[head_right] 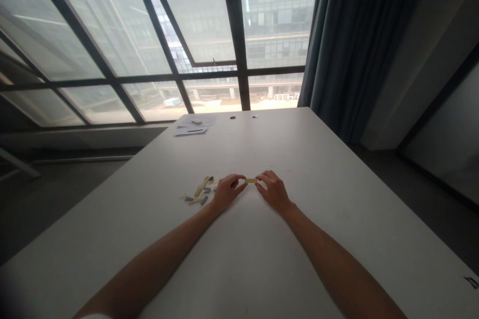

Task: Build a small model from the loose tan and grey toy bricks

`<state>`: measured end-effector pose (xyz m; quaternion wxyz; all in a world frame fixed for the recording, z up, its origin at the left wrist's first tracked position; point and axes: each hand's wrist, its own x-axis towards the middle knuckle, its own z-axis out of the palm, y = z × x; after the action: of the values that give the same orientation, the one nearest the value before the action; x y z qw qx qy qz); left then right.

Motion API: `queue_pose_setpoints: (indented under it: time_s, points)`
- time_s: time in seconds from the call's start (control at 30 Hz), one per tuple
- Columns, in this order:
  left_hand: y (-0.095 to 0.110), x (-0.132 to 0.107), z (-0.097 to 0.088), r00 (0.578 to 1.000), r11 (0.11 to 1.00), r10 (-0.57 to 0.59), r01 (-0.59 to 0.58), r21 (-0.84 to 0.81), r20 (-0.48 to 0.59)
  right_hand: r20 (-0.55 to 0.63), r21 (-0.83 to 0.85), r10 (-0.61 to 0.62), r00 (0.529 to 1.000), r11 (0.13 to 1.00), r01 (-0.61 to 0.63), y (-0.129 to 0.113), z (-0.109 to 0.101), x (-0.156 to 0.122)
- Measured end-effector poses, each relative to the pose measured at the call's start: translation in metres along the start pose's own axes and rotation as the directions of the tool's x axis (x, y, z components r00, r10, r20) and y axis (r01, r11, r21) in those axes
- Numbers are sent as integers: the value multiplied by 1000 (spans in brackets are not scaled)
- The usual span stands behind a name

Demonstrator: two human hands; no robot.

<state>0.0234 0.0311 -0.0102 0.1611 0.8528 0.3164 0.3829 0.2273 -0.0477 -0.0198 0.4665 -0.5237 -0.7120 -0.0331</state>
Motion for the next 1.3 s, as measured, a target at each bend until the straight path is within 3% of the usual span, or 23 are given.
queue_pose_setpoints:
  time_s: [1.3]
  points:
    - [-5, 0, 3, 1000, 1000, 3, -3, -9, 21, 1, 10, 15, 1000, 1000, -15, -1, 0, 0]
